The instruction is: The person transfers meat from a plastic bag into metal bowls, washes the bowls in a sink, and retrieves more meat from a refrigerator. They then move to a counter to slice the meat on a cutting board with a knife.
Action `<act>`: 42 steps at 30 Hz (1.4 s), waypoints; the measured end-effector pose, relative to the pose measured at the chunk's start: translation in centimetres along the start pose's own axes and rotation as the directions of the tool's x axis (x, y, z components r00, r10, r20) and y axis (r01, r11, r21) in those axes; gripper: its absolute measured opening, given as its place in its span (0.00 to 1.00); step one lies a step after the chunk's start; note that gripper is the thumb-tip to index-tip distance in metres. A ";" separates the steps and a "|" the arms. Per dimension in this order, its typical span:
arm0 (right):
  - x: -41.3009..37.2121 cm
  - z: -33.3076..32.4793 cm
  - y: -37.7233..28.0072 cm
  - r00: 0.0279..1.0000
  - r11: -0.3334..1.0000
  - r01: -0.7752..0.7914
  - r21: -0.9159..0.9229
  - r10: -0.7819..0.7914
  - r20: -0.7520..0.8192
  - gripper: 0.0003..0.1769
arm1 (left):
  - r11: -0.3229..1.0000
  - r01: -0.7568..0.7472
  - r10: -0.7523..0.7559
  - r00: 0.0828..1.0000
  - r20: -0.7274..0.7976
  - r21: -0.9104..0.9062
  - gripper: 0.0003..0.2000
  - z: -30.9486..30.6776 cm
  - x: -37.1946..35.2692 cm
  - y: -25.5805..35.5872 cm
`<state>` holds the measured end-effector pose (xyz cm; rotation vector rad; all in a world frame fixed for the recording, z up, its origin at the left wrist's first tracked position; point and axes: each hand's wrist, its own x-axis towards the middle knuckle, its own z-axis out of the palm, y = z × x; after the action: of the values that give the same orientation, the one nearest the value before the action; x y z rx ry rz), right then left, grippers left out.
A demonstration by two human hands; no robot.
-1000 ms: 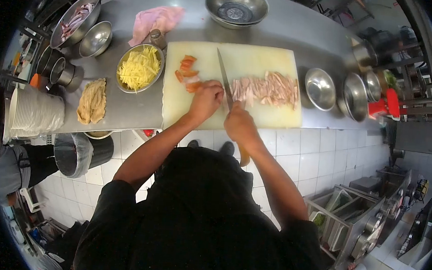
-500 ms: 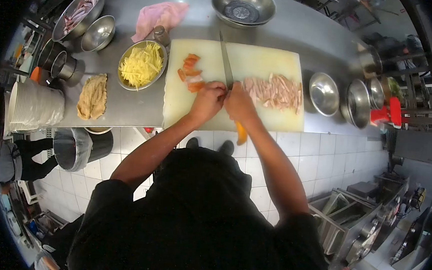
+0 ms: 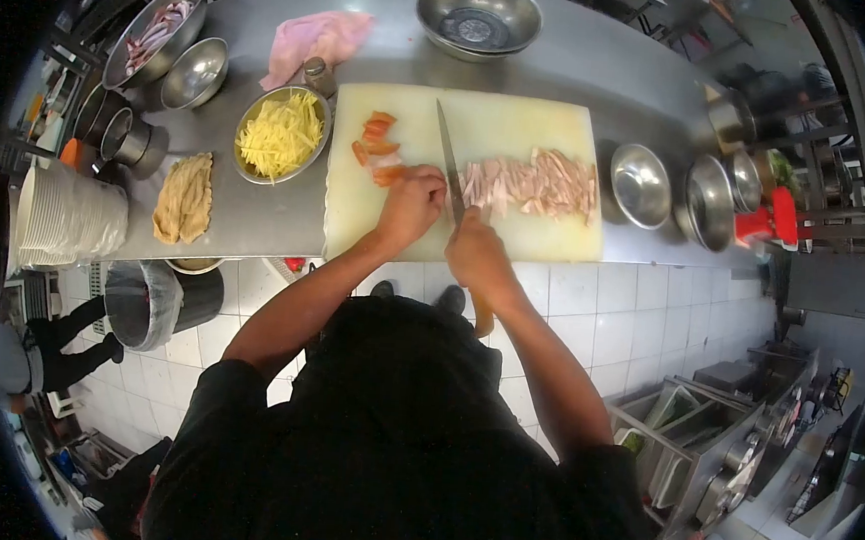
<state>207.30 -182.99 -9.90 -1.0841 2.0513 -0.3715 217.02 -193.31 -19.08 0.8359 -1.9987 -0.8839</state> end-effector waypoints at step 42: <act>3.7 0.8 -0.5 0.986 0.993 0.109 -0.037 -0.113 -0.124 0.16 | 0.999 -0.045 0.046 0.996 0.074 -0.008 0.02 -0.4 -0.4 0.2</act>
<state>206.95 -186.10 -12.01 -1.2241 2.1180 -0.4780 217.54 -192.99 -18.91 0.7611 -2.0699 -0.9058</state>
